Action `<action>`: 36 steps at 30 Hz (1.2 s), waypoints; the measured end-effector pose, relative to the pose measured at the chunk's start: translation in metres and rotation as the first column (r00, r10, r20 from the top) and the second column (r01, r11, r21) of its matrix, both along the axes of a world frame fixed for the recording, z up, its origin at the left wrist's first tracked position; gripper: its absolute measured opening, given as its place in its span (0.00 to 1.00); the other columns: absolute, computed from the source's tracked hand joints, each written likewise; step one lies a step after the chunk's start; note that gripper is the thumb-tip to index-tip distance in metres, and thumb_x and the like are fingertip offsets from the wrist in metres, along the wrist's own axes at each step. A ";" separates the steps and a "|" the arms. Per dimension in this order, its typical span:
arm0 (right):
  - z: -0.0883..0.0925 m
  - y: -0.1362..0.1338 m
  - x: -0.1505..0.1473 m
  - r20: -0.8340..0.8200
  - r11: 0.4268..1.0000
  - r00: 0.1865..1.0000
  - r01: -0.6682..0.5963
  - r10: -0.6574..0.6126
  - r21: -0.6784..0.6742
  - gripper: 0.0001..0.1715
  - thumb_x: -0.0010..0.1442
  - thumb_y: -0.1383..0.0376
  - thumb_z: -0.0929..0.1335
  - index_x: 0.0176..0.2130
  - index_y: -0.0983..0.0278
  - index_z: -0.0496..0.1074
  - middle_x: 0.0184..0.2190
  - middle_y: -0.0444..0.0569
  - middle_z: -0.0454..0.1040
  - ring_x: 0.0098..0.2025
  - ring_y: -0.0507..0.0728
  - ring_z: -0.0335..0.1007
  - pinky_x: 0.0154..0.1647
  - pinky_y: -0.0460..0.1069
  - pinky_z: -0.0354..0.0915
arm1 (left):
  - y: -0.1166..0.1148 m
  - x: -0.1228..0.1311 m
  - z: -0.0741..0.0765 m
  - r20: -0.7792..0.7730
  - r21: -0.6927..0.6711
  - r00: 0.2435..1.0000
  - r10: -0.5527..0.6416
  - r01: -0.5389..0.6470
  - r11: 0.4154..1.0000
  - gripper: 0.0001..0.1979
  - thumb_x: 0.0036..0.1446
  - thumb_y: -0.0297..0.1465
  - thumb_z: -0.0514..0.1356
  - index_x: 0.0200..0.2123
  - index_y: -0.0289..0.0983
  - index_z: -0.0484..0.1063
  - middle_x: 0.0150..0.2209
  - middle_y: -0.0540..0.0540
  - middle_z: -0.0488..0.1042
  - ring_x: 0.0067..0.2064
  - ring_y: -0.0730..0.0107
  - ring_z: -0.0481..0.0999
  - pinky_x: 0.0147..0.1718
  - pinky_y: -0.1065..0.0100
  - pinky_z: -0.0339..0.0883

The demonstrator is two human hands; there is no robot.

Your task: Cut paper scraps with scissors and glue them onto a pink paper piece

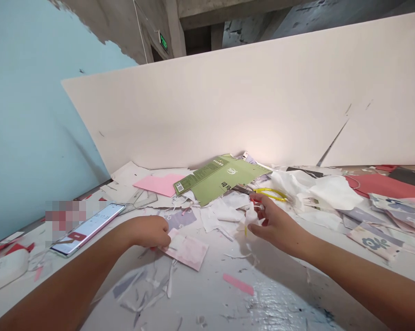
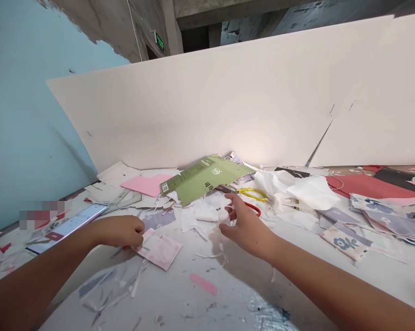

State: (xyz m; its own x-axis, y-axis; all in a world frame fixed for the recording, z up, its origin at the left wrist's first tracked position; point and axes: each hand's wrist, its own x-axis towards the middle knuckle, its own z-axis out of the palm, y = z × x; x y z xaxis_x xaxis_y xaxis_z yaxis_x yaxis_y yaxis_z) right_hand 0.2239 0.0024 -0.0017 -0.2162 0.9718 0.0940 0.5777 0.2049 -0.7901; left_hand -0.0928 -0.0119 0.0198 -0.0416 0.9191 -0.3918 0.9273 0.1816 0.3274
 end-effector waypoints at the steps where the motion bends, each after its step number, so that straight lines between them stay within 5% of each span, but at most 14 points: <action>1: 0.004 0.001 0.003 0.043 0.999 0.999 -0.031 0.033 -0.041 0.36 0.46 0.62 0.68 0.54 0.58 0.56 0.32 0.46 0.64 0.34 0.56 0.65 0.33 0.49 0.61 | -0.001 -0.001 0.002 -0.037 0.032 0.999 0.002 -0.001 0.999 0.02 0.32 0.30 0.57 0.13 0.39 0.65 0.16 0.45 0.69 0.18 0.66 0.61 0.19 0.68 0.44; 8: 0.019 0.006 0.014 0.071 0.969 0.976 -0.194 0.206 -0.152 0.38 0.46 0.60 0.69 0.55 0.59 0.54 0.31 0.44 0.61 0.33 0.54 0.63 0.37 0.49 0.63 | -0.013 0.022 0.006 -0.117 0.270 0.992 -0.037 0.068 0.961 0.06 0.45 0.35 0.52 0.22 0.40 0.64 0.22 0.50 0.67 0.22 0.68 0.62 0.20 0.69 0.48; 10: 0.018 0.006 0.014 0.109 0.969 0.972 -0.190 0.208 -0.155 0.39 0.45 0.59 0.70 0.55 0.58 0.54 0.35 0.46 0.63 0.34 0.55 0.64 0.39 0.50 0.64 | -0.015 0.035 -0.002 -0.078 0.365 0.979 -0.191 0.206 0.908 0.09 0.51 0.36 0.49 0.28 0.40 0.66 0.26 0.49 0.70 0.27 0.67 0.66 0.24 0.68 0.55; 12: 0.018 0.007 0.014 0.105 0.973 0.973 -0.194 0.207 -0.124 0.38 0.46 0.57 0.70 0.55 0.57 0.56 0.42 0.50 0.64 0.41 0.58 0.64 0.43 0.51 0.63 | -0.015 0.046 -0.014 -0.042 0.465 0.913 -0.406 0.378 0.801 0.13 0.54 0.38 0.49 0.38 0.40 0.68 0.42 0.45 0.71 0.43 0.63 0.69 0.40 0.65 0.61; 14: 0.018 0.006 0.014 0.032 0.972 0.976 -0.213 0.217 -0.100 0.34 0.48 0.54 0.68 0.53 0.57 0.58 0.49 0.51 0.63 0.48 0.60 0.62 0.48 0.52 0.61 | -0.015 0.052 -0.027 -0.038 0.422 0.847 -0.531 0.495 0.760 0.21 0.55 0.44 0.50 0.49 0.43 0.66 0.59 0.44 0.58 0.58 0.55 0.55 0.53 0.59 0.52; 16: 0.019 0.006 0.015 -0.074 0.972 0.974 -0.218 0.212 -0.087 0.29 0.52 0.50 0.65 0.51 0.57 0.60 0.51 0.51 0.64 0.52 0.61 0.60 0.51 0.54 0.59 | -0.013 0.053 -0.036 -0.040 0.334 0.822 -0.568 0.547 0.767 0.28 0.55 0.49 0.48 0.56 0.45 0.59 0.64 0.45 0.47 0.63 0.50 0.45 0.56 0.51 0.44; 22: 0.018 0.016 0.020 -0.238 0.999 0.971 -0.002 -0.009 -0.046 0.26 0.56 0.45 0.57 0.44 0.59 0.66 0.46 0.51 0.71 0.49 0.61 0.65 0.50 0.55 0.60 | -0.011 0.057 -0.035 -0.134 0.346 0.808 -0.573 0.580 0.738 0.29 0.57 0.48 0.45 0.57 0.42 0.58 0.60 0.42 0.57 0.61 0.52 0.51 0.56 0.47 0.41; 28: 0.010 0.032 0.027 0.006 0.995 0.996 0.092 -0.092 0.047 0.17 0.58 0.55 0.56 0.39 0.59 0.66 0.37 0.47 0.74 0.36 0.55 0.70 0.35 0.48 0.66 | -0.014 0.057 -0.035 -0.177 0.395 0.807 -0.563 0.582 0.711 0.27 0.57 0.45 0.47 0.57 0.39 0.59 0.58 0.40 0.60 0.59 0.52 0.54 0.55 0.47 0.44; 32: 0.012 0.039 0.037 0.221 0.993 0.968 0.107 -0.116 0.052 0.08 0.50 0.62 0.62 0.31 0.59 0.69 0.28 0.46 0.73 0.26 0.55 0.67 0.22 0.47 0.60 | -0.013 0.054 -0.039 -0.184 0.449 0.818 -0.545 0.563 0.694 0.27 0.57 0.46 0.46 0.56 0.38 0.59 0.58 0.40 0.60 0.59 0.52 0.55 0.55 0.47 0.45; 36: 0.008 0.049 0.050 0.392 0.995 0.915 0.078 -0.099 0.070 0.08 0.47 0.61 0.65 0.29 0.59 0.71 0.29 0.49 0.73 0.25 0.57 0.67 0.20 0.48 0.57 | -0.012 0.052 -0.041 -0.180 0.462 0.822 -0.540 0.556 0.691 0.30 0.57 0.48 0.44 0.58 0.38 0.56 0.61 0.41 0.55 0.61 0.53 0.52 0.56 0.49 0.45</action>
State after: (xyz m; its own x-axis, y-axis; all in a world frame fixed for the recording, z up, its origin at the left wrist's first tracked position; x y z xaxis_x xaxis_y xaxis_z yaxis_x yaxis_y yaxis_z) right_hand 0.2736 0.0519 0.0060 -0.1594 0.9848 0.0695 0.8576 0.1730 -0.4844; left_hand -0.0406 -0.0242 -0.0213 0.5257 0.8457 0.0922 0.8220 -0.5329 0.2008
